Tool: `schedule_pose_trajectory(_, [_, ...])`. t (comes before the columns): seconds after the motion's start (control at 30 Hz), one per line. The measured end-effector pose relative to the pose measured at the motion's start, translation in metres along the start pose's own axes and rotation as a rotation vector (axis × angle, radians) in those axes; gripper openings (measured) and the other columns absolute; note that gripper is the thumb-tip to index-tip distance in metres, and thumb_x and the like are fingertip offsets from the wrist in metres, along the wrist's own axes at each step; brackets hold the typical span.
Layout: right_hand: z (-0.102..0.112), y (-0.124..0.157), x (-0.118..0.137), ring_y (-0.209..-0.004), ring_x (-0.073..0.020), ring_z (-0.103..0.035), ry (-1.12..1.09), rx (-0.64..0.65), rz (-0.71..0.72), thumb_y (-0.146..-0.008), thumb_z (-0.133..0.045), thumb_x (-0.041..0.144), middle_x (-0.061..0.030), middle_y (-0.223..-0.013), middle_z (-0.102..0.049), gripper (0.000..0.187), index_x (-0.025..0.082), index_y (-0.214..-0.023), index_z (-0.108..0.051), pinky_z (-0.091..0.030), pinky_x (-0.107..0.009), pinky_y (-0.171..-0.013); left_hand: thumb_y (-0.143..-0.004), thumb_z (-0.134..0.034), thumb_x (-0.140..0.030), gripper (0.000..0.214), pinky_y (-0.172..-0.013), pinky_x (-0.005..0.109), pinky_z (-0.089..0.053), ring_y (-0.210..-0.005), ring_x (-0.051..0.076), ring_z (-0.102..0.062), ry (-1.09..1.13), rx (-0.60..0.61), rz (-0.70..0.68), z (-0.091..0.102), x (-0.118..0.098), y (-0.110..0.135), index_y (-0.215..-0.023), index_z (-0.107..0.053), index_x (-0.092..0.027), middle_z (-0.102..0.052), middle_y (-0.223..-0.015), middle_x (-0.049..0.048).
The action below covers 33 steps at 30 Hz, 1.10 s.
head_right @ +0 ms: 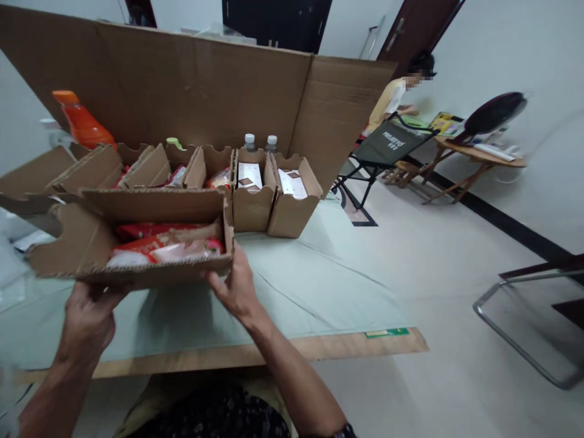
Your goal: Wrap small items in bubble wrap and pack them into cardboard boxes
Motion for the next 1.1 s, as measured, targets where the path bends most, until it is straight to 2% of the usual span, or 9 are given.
schedule_pose_trajectory(0.1, [0.027,-0.011,-0.004,-0.098,-0.0295,-0.066,0.071,-0.058,-0.050,-0.082,-0.071,0.042,-0.0105,-0.105,-0.074,0.037,0.018,-0.110,-0.070,-0.054,-0.042,-0.090,-0.064,-0.085,-0.038,0.055,-0.102,0.042,-0.052,-0.108,0.028,-0.067,0.002,0.094,-0.012,-0.038,-0.019,-0.005,-0.111,-0.064,-0.018,-0.072,-0.112,0.0092])
schedule_pose_trajectory(0.2, [0.065,0.017,-0.015,-0.081,-0.0261,-0.065,0.167,-0.089,-0.142,-0.086,-0.069,0.041,-0.0062,-0.083,-0.073,0.023,0.020,-0.093,-0.073,-0.055,-0.038,-0.077,-0.073,-0.080,-0.042,0.048,-0.113,0.047,-0.043,-0.122,0.032,-0.063,-0.044,0.288,0.014,-0.079,-0.018,0.021,-0.111,-0.066,-0.016,-0.070,-0.119,0.0131])
schedule_pose_trajectory(0.27, [0.082,0.041,-0.023,-0.077,-0.0248,-0.065,0.203,-0.106,-0.195,-0.086,-0.069,0.040,-0.0053,-0.080,-0.073,0.020,0.021,-0.089,-0.072,-0.053,-0.035,-0.068,-0.077,-0.078,-0.044,0.049,-0.117,0.048,-0.039,-0.127,0.033,-0.060,-0.042,0.356,0.044,-0.091,-0.006,0.042,-0.114,-0.066,-0.016,-0.069,-0.123,0.0143])
schedule_pose_trajectory(0.37, [0.089,0.062,-0.035,-0.078,-0.0247,-0.065,0.205,-0.137,-0.251,-0.084,-0.070,0.043,-0.0074,-0.088,-0.074,0.023,0.021,-0.089,-0.072,-0.051,-0.032,-0.060,-0.079,-0.077,-0.045,0.055,-0.117,0.049,-0.039,-0.128,0.033,-0.059,-0.027,0.389,0.091,-0.090,0.017,0.061,-0.123,-0.063,-0.017,-0.068,-0.124,0.0141])
schedule_pose_trajectory(0.57, [0.079,0.073,-0.060,-0.101,-0.0273,-0.065,0.091,-0.186,-0.232,-0.082,-0.073,0.041,-0.0102,-0.115,-0.072,0.045,0.021,-0.121,-0.064,-0.055,-0.042,-0.090,-0.083,-0.072,-0.044,0.059,-0.115,0.049,-0.040,-0.131,0.032,-0.054,-0.151,0.450,0.109,-0.063,0.045,0.068,-0.135,-0.056,-0.022,-0.063,-0.134,0.0123])
schedule_pose_trajectory(0.73, [0.078,0.104,-0.085,-0.101,-0.0257,-0.065,0.086,-0.207,-0.322,-0.084,-0.071,0.039,-0.0105,-0.134,-0.064,0.057,0.026,-0.137,-0.057,-0.056,-0.044,-0.090,-0.084,-0.072,-0.046,0.065,-0.115,0.054,-0.039,-0.131,0.034,-0.054,-0.234,0.401,0.159,-0.040,0.061,0.074,-0.141,-0.049,-0.025,-0.056,-0.144,0.0123])
schedule_pose_trajectory(0.83, [0.073,0.110,-0.088,-0.102,-0.0253,-0.065,0.071,-0.222,-0.339,-0.085,-0.070,0.039,-0.0100,-0.136,-0.063,0.059,0.027,-0.140,-0.054,-0.056,-0.043,-0.091,-0.084,-0.071,-0.044,0.063,-0.114,0.053,-0.041,-0.130,0.033,-0.056,-0.196,0.406,0.143,-0.046,0.059,0.071,-0.140,-0.050,-0.024,-0.058,-0.139,0.0122])
schedule_pose_trajectory(0.97, [0.066,0.104,-0.080,-0.103,-0.0241,-0.065,0.062,-0.257,-0.333,-0.087,-0.067,0.038,-0.0092,-0.130,-0.066,0.051,0.025,-0.135,-0.056,-0.056,-0.041,-0.091,-0.080,-0.074,-0.040,0.065,-0.114,0.048,-0.043,-0.128,0.031,-0.058,-0.155,0.413,0.115,-0.063,0.049,0.068,-0.139,-0.052,-0.022,-0.065,-0.127,0.0108])
schedule_pose_trajectory(1.1, [0.063,0.097,-0.079,-0.092,-0.0214,-0.068,-0.030,-0.215,-0.384,-0.088,-0.067,0.040,-0.0095,-0.127,-0.067,0.050,0.025,-0.135,-0.054,-0.059,-0.035,-0.079,-0.082,-0.071,-0.040,0.067,-0.117,0.054,-0.040,-0.132,0.034,-0.055,-0.224,0.398,0.071,-0.073,0.037,0.096,-0.143,-0.049,-0.022,-0.062,-0.133,0.0138])
Point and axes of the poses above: each hand's wrist, its own y-axis away from the middle knuckle, its own z-axis out of the back of the hand, x = y × z, the point moved 10 cm from there along -y, towards the middle knuckle
